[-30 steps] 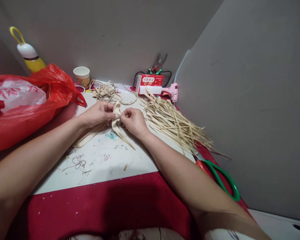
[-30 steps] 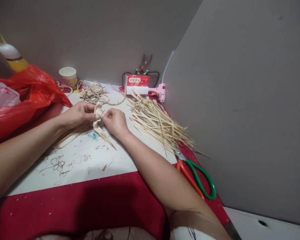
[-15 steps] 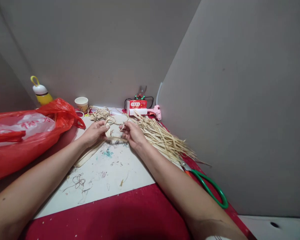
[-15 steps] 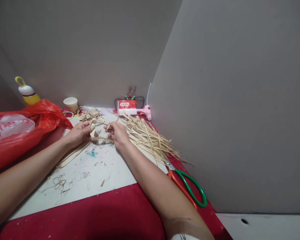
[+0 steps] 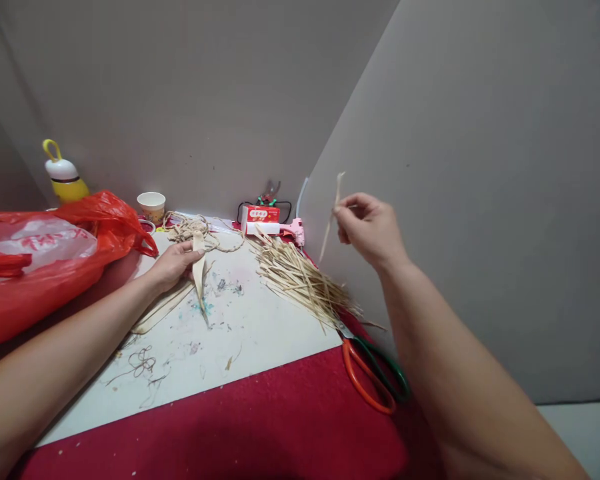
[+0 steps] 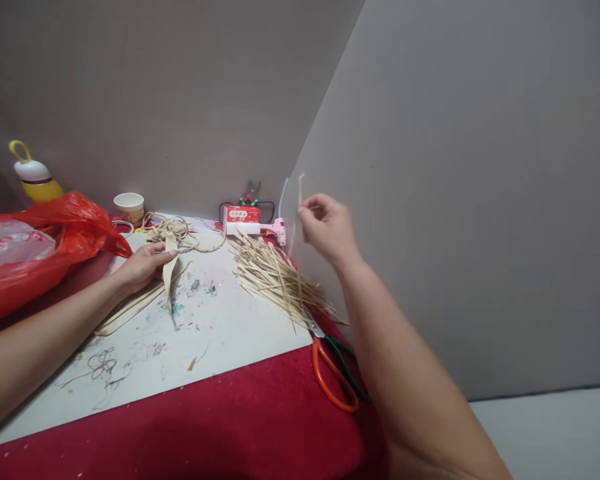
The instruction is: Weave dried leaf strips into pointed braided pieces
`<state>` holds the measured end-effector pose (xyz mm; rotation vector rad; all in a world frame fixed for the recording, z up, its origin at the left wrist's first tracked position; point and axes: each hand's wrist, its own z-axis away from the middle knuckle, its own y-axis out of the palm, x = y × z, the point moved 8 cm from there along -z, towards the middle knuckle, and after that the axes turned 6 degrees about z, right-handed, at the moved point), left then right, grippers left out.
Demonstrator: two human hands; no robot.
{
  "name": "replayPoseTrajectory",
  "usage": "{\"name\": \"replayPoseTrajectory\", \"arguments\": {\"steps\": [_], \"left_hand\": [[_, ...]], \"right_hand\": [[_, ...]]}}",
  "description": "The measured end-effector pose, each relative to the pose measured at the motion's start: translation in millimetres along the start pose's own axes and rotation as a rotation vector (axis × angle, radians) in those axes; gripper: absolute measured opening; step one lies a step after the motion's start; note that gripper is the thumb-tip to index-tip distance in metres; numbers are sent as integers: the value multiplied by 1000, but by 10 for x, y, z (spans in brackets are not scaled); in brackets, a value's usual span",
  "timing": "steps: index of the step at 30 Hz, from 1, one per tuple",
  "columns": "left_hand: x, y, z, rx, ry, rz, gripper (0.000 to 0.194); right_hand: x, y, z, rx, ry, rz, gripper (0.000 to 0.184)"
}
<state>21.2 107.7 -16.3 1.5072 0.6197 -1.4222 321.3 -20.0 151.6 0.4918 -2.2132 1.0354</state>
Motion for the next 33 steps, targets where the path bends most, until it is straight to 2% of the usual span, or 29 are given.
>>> {"name": "replayPoseTrajectory", "arguments": {"steps": [1,3,5,7,9,11,15,18,21,24,28,30,33], "left_hand": [[10,10,3,15,-4,5,23],[25,22,10,37,-10,15,24],[28,24,18,42,-13,21,24],[20,19,25,33,-9,20,25],[13,19,25,30,-2,15,27],[15,22,16,37,0,4,29],[29,10,-20,35,11,-11,31],[32,5,-24,13,12,1,33],[33,70,13,36,-5,55,35],[30,181,78,91,-26,119,34],[32,280,134,152,-41,141,33],[45,285,130,170,-47,131,31],[74,263,97,194,-65,126,27]], "right_hand": [[-67,18,17,45,-22,229,9],[-272,190,80,216,-33,630,9],[-498,408,168,401,-14,859,13],[-646,577,237,517,17,934,21],[-689,670,264,561,44,940,27],[-642,690,253,553,57,935,28],[-401,646,230,459,21,922,27],[-138,742,344,401,-66,726,21],[123,1067,609,486,-77,206,17],[254,1505,864,578,100,-234,15],[231,2037,1012,585,347,-472,19],[183,2213,1030,575,423,-582,22],[116,2323,1035,565,440,-681,23]]}}
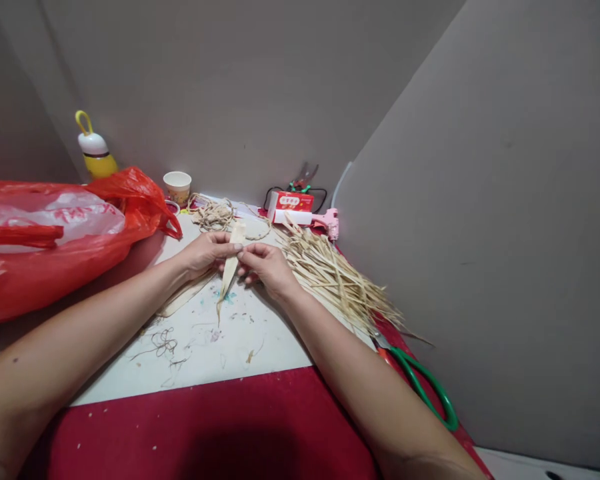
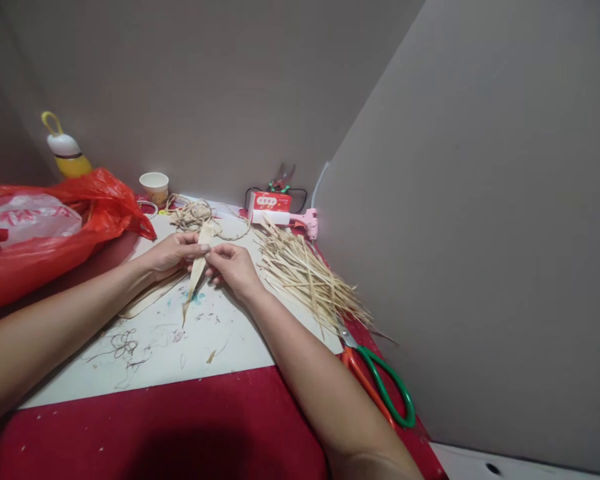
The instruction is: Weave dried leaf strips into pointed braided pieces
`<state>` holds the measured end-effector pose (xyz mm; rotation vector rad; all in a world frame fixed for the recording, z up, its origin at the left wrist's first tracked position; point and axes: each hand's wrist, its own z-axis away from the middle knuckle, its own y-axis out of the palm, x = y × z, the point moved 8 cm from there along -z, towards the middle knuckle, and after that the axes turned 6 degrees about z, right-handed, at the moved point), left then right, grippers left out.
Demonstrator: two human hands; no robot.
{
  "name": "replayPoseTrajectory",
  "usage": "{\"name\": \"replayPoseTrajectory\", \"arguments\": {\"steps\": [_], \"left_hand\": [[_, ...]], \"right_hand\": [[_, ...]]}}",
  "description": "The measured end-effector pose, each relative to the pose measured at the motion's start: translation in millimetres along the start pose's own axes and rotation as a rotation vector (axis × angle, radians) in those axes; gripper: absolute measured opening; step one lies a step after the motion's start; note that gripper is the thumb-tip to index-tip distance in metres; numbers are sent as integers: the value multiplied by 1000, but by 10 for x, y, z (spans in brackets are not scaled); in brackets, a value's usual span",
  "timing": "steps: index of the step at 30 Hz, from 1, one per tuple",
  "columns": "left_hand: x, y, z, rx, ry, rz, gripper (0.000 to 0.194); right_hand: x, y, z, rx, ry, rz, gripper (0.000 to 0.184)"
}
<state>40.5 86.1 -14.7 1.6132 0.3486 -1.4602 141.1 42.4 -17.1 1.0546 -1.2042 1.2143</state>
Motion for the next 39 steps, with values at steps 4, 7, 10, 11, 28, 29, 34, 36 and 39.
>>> {"name": "replayPoseTrajectory", "arguments": {"steps": [4,7,10,11,28,29,34,36,39], "left_hand": [[57,-34,-40,24,-63,-56,21],[83,-47,-59,10,-83,-128,19],[72,-51,-68,-21,-59,-182,19],[65,-49,-67,-28,-50,-204,19],[-12,43,5,-60,40,-435,20],[-19,44,8,-63,51,-448,21],[-35,78,18,-55,84,-490,20],[-37,100,16,-42,92,-510,19],[-39,105,8,-59,106,-548,18]], "right_hand": [[-55,-84,1,-4,-23,-22,25],[-78,-150,2,-25,-31,12,25],[-85,-161,-10,-20,-52,60,25],[-85,-159,-13,-17,-60,72,25],[-15,-196,13,-96,-231,348,15],[-14,-205,10,-104,-244,368,14],[-19,-204,7,-101,-275,432,14],[1,-195,18,-113,-298,467,14],[37,-193,35,-161,-322,534,13]]}}
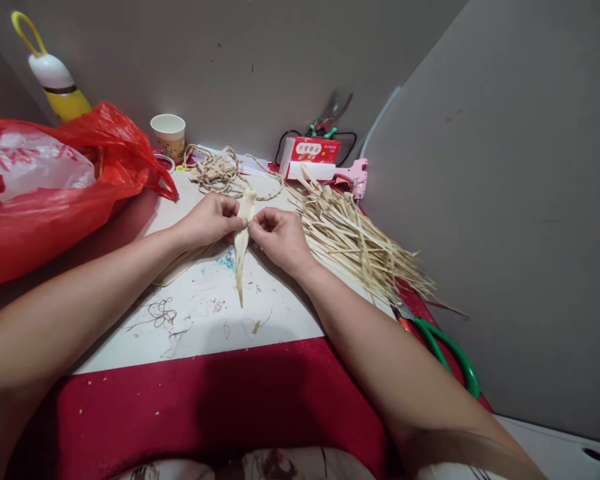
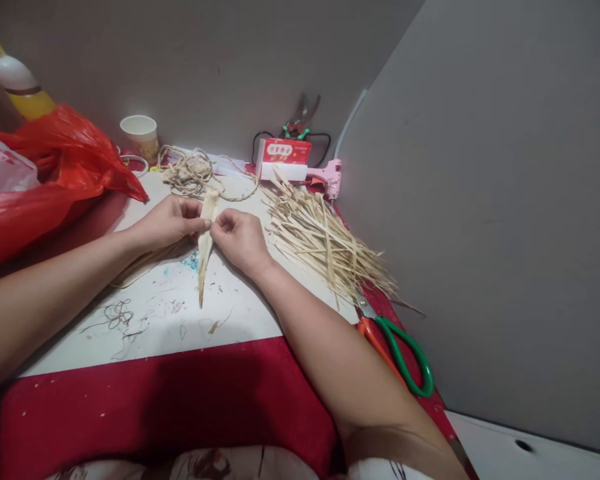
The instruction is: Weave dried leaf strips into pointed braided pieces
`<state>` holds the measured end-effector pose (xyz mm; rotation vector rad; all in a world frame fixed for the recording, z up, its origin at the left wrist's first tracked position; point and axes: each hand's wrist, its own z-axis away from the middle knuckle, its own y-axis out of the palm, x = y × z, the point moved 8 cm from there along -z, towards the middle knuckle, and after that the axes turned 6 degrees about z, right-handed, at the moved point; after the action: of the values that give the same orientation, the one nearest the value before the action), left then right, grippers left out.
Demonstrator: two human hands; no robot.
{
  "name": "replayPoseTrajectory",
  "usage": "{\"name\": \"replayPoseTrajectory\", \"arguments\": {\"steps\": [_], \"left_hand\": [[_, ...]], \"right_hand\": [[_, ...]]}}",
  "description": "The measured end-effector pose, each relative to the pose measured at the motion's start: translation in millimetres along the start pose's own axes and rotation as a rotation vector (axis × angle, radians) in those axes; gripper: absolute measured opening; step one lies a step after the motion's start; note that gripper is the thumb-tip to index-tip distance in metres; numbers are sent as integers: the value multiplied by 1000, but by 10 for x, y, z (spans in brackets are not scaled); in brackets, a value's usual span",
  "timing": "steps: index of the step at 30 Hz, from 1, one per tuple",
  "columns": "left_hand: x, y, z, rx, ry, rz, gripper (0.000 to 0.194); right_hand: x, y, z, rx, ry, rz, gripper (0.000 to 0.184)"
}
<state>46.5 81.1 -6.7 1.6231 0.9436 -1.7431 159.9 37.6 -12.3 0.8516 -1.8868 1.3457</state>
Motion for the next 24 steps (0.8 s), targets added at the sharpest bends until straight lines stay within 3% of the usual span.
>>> {"name": "replayPoseTrajectory", "arguments": {"steps": [6,17,24], "left_hand": [[5,3,22,-48,-23,62,16],[128,-25,-61,-42,-54,362,11],[164,-34,-61,-47,-106,364,8]], "right_hand": [[-100,-69,-24,-89,108,24,14],[-208,21,-23,-18,402,-791,15],[-179,10,-44,-33,377,-1033,18]]}}
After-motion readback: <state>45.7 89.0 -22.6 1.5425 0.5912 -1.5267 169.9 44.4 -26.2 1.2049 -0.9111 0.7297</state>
